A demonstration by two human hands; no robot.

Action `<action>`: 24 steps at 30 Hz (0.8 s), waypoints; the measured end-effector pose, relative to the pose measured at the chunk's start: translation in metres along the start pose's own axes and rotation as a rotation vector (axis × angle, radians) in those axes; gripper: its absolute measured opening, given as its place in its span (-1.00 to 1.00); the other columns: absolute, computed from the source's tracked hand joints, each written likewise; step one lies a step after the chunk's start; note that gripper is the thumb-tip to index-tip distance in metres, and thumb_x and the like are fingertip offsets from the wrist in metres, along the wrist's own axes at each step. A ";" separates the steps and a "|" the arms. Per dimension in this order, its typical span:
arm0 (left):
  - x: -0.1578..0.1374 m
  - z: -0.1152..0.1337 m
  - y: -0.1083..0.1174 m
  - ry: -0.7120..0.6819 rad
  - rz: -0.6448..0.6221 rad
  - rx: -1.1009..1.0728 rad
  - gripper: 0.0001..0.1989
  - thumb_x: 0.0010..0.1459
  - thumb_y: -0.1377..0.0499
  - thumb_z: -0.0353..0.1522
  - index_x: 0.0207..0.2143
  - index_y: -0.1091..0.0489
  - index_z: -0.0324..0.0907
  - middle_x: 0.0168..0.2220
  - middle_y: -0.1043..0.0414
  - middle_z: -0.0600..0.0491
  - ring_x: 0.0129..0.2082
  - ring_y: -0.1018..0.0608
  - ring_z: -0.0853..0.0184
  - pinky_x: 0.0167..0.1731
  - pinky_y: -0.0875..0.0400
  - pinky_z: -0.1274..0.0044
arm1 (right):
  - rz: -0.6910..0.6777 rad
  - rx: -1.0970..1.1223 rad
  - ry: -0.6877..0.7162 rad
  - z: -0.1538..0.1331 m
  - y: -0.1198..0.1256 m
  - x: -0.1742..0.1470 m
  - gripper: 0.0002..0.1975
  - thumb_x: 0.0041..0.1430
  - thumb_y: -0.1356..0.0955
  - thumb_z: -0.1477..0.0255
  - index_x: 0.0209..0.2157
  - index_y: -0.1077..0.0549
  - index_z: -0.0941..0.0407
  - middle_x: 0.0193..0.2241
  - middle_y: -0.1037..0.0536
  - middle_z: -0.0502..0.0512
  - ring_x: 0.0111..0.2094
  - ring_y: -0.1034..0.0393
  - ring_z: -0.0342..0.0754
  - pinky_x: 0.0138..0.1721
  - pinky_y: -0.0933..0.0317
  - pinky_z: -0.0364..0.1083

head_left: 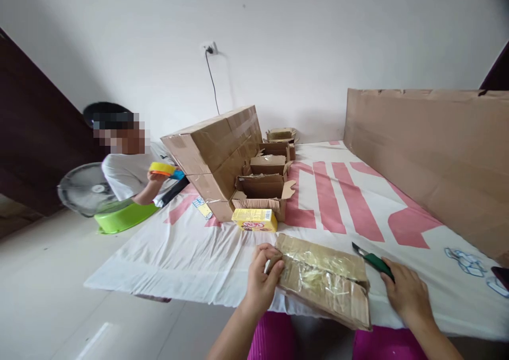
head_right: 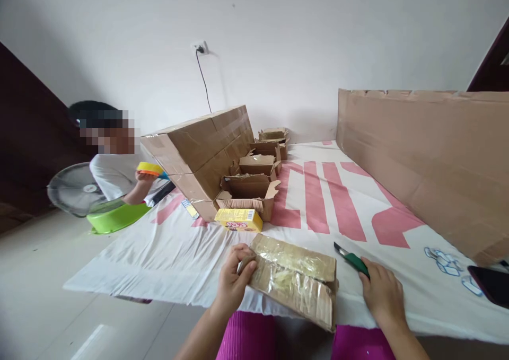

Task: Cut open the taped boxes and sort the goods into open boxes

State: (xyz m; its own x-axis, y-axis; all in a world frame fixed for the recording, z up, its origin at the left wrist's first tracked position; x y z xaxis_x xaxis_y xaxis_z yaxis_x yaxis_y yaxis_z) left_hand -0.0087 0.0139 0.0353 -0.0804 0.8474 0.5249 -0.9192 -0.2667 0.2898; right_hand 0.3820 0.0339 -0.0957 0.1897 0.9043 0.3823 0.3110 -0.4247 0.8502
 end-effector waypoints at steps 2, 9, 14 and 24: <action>-0.004 0.002 -0.003 -0.030 0.033 -0.011 -0.80 0.25 -0.15 -0.26 -0.41 -0.36 -0.15 -0.29 -0.38 -0.02 -0.19 -0.46 0.23 -0.17 -0.36 0.41 | 0.049 0.158 0.005 -0.005 0.014 0.001 -0.56 0.21 -0.16 0.22 -0.03 -0.46 0.12 -0.17 -0.61 0.24 -0.12 -0.49 0.20 -0.14 -0.36 0.15; -0.010 0.001 -0.011 -0.089 0.090 0.027 -0.84 0.28 -0.11 -0.33 -0.39 -0.26 -0.13 -0.35 -0.34 0.04 -0.30 -0.44 0.29 -0.27 -0.35 0.46 | 0.124 0.400 0.189 -0.095 0.130 0.003 -0.65 0.34 -0.22 0.27 0.07 -0.41 0.07 -0.13 -0.62 0.14 -0.37 -0.57 -0.05 -0.30 -0.43 -0.13; -0.011 0.001 -0.011 -0.131 0.105 0.072 -0.85 0.28 -0.10 -0.37 -0.39 -0.25 -0.13 -0.35 -0.35 0.04 -0.26 -0.44 0.27 -0.21 -0.30 0.42 | -0.053 0.339 0.761 -0.209 0.165 0.004 -0.66 0.38 -0.22 0.43 0.14 -0.34 0.01 -0.18 -0.60 0.06 -0.22 -0.55 -0.09 -0.21 -0.39 -0.16; -0.011 0.006 -0.012 -0.211 0.100 0.132 -0.84 0.25 -0.08 -0.46 -0.40 -0.19 -0.11 -0.41 -0.32 0.12 -0.34 -0.40 0.31 -0.16 -0.23 0.39 | -0.204 -0.080 0.984 -0.281 0.138 0.017 -0.79 0.26 -0.32 0.51 -0.08 -0.45 0.07 -0.46 -0.49 -0.04 -0.53 -0.44 -0.10 -0.56 -0.08 -0.11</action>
State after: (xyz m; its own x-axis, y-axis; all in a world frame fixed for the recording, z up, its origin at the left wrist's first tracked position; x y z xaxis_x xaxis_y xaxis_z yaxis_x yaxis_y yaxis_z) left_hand 0.0057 0.0048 0.0312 -0.0734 0.7027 0.7076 -0.8516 -0.4135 0.3223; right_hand 0.1668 0.0028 0.1293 -0.7244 0.6080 0.3249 0.1814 -0.2866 0.9407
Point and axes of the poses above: each hand's wrist, its own x-axis towards the middle knuckle, its own y-axis out of the back of the hand, z = x × y, the point moved 7 cm from there along x, towards the middle knuckle
